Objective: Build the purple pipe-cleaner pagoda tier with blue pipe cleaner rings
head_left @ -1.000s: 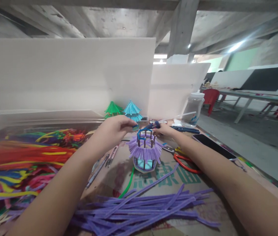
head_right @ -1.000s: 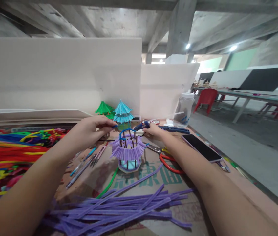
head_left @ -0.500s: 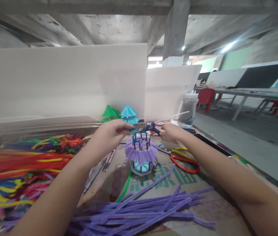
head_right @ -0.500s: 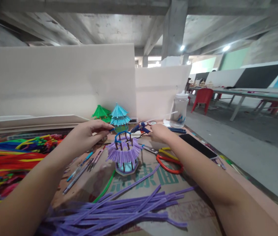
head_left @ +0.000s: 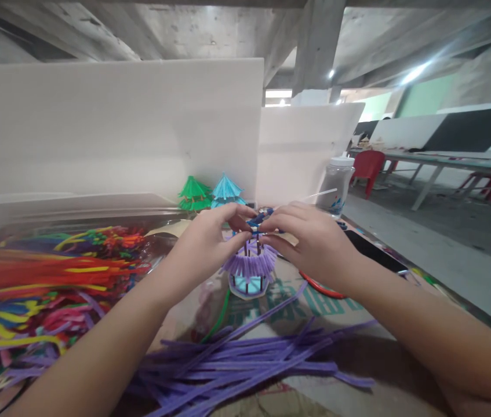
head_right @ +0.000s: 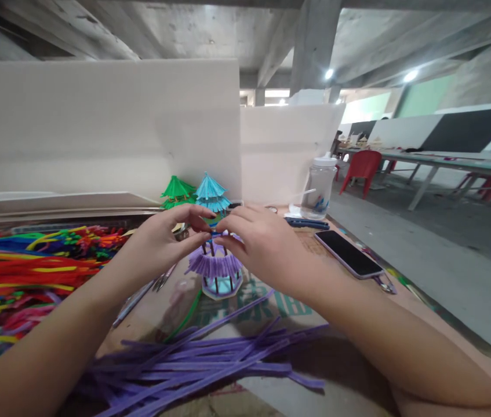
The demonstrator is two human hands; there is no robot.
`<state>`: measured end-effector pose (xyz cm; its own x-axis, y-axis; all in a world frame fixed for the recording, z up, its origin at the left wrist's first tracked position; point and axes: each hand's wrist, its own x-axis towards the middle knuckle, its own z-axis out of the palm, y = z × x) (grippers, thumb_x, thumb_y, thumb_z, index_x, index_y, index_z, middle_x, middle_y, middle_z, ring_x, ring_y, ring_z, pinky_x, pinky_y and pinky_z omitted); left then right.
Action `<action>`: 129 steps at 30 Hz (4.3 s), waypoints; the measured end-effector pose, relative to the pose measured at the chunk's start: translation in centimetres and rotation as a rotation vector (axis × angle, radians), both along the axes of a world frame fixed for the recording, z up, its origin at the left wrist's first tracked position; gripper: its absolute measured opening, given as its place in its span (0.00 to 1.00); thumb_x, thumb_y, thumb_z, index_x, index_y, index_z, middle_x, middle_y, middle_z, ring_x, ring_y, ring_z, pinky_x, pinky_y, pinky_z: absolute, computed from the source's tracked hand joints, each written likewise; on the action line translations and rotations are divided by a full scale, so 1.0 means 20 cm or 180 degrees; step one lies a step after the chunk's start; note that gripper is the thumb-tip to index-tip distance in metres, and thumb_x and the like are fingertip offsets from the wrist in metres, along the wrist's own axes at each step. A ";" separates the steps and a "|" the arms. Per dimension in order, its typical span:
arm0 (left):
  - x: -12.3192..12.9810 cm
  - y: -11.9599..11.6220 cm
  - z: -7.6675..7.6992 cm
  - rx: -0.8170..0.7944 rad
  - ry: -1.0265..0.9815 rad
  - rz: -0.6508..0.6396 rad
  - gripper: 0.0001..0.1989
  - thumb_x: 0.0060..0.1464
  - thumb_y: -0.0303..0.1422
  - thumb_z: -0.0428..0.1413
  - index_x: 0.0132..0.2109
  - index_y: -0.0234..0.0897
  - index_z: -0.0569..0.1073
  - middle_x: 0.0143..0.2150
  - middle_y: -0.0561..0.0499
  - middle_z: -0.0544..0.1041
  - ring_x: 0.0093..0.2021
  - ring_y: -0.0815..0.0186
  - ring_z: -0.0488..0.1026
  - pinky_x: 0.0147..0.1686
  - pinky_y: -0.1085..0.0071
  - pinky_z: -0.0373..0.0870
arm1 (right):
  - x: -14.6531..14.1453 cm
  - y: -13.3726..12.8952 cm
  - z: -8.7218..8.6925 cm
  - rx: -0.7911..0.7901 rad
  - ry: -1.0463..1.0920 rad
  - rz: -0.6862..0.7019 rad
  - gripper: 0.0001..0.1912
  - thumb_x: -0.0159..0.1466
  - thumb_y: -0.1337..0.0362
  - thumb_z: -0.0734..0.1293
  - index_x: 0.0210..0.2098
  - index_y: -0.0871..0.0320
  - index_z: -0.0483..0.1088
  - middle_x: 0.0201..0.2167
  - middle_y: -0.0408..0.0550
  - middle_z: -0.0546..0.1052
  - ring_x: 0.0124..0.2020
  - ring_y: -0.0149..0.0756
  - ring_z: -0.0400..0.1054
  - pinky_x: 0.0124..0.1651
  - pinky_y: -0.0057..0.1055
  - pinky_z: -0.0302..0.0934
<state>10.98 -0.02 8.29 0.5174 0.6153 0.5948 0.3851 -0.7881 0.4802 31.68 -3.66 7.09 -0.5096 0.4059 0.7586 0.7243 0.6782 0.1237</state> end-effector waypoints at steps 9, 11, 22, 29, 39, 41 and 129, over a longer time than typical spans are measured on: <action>0.00 0.01 -0.02 -0.0133 0.0041 -0.0009 0.14 0.56 0.30 0.58 0.50 0.39 0.76 0.35 0.54 0.80 0.36 0.66 0.77 0.40 0.70 0.72 | -0.01 0.05 -0.04 0.0122 -0.0117 0.0157 0.03 0.69 0.68 0.66 0.38 0.57 0.72 0.35 0.50 0.80 0.38 0.41 0.73 0.42 0.38 0.65; 0.00 0.02 -0.02 -0.0171 0.0055 -0.0001 0.14 0.56 0.30 0.58 0.50 0.39 0.76 0.35 0.54 0.80 0.36 0.66 0.77 0.40 0.70 0.72 | -0.01 0.06 -0.05 0.0151 -0.0163 0.0141 0.04 0.69 0.69 0.65 0.38 0.58 0.72 0.34 0.49 0.80 0.36 0.40 0.73 0.41 0.37 0.65; -0.01 0.04 -0.03 -0.0283 0.0062 0.0002 0.15 0.56 0.30 0.59 0.52 0.41 0.76 0.35 0.55 0.80 0.37 0.66 0.77 0.41 0.70 0.72 | -0.01 0.08 -0.08 0.0246 -0.0065 0.0179 0.04 0.69 0.67 0.66 0.38 0.58 0.71 0.34 0.50 0.79 0.37 0.41 0.72 0.42 0.38 0.64; -0.05 0.05 0.01 -0.0316 0.0358 -0.0053 0.19 0.56 0.36 0.60 0.54 0.41 0.75 0.48 0.48 0.81 0.50 0.60 0.76 0.53 0.63 0.71 | 0.00 0.09 -0.07 0.0219 -0.0054 0.0097 0.05 0.69 0.69 0.64 0.37 0.57 0.70 0.34 0.50 0.79 0.37 0.40 0.71 0.41 0.37 0.63; -0.14 0.24 -0.07 -0.0135 0.1082 -0.0145 0.21 0.53 0.44 0.63 0.53 0.41 0.76 0.58 0.44 0.73 0.62 0.53 0.68 0.62 0.57 0.63 | 0.01 0.13 -0.09 0.0031 -0.0102 0.0054 0.05 0.65 0.73 0.65 0.35 0.58 0.70 0.33 0.50 0.77 0.36 0.40 0.70 0.41 0.36 0.63; -0.12 0.25 -0.09 -0.0106 0.1146 -0.0199 0.19 0.54 0.43 0.62 0.51 0.41 0.77 0.58 0.44 0.73 0.62 0.54 0.68 0.62 0.58 0.64 | 0.00 0.13 -0.10 0.0060 -0.0143 0.0054 0.04 0.65 0.73 0.65 0.35 0.59 0.71 0.33 0.51 0.77 0.36 0.40 0.70 0.41 0.36 0.64; -0.09 0.21 -0.05 -0.0384 0.1236 -0.0118 0.11 0.57 0.40 0.54 0.40 0.39 0.75 0.46 0.50 0.78 0.45 0.60 0.74 0.51 0.65 0.68 | -0.03 0.14 -0.16 0.0168 -0.0383 0.0019 0.09 0.70 0.70 0.62 0.38 0.63 0.74 0.32 0.53 0.76 0.36 0.41 0.69 0.40 0.38 0.66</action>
